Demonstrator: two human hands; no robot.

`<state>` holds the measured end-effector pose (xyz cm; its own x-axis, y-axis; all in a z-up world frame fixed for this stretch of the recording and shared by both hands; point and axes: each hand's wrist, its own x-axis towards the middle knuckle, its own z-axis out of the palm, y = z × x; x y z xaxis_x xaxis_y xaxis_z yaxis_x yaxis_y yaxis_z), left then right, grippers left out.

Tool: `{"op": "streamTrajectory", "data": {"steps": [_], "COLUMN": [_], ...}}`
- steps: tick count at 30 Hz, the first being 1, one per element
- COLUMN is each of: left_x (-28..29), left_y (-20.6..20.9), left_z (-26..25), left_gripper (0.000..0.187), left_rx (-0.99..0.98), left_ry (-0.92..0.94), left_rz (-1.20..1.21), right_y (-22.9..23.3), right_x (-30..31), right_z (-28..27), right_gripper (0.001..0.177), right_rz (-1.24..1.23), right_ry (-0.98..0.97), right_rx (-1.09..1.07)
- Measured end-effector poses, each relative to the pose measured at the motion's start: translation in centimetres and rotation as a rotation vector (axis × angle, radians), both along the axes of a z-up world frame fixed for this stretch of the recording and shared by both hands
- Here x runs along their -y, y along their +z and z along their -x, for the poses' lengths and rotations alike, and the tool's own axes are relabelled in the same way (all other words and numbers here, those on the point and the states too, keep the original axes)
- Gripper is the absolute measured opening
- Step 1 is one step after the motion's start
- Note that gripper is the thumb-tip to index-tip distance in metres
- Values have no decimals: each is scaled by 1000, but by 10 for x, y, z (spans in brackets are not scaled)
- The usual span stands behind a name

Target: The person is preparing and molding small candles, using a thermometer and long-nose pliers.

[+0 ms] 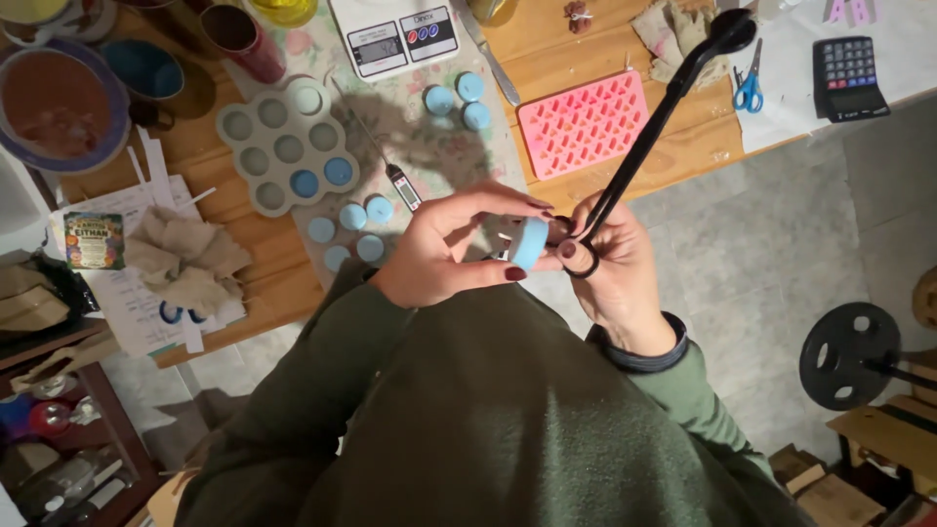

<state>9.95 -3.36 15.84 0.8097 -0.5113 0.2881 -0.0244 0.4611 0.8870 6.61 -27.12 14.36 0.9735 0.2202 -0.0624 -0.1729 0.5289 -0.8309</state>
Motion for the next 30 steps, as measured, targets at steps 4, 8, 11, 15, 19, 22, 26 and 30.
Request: {"op": "streamTrajectory", "data": {"steps": [4, 8, 11, 15, 19, 22, 26, 30], "left_x": [0, 2, 0, -6, -7, -7, -7, -6], "left_y": [-1, -11, -12, -1, 13, 13, 11, -20], "left_z": [2, 2, 2, 2, 2, 3, 4, 3], "left_gripper": [50, 49, 49, 58, 69, 73, 69, 57], "left_rx": [-278, -364, -358, -221, -68, 32, -101, -541], "left_ry": [-157, -163, -119, -18, 53, 81, -28, -194], "left_rz": [175, 283, 294, 73, -96, -185, -71, 296], "right_y": [21, 31, 28, 29, 27, 25, 30, 28], "right_x": [-5, -3, 8, 12, 4, -2, -6, 1], "right_z": [3, 7, 13, 11, 6, 1, -9, -15], "right_gripper": [29, 24, 23, 26, 32, 37, 31, 18], "right_rz": [75, 166, 235, 317, 346, 384, 365, 290], "right_ry": [-27, -110, -193, -240, -163, -106, -151, -303], "right_rx": [-18, 42, 103, 124, 146, 160, 92, 2]}}
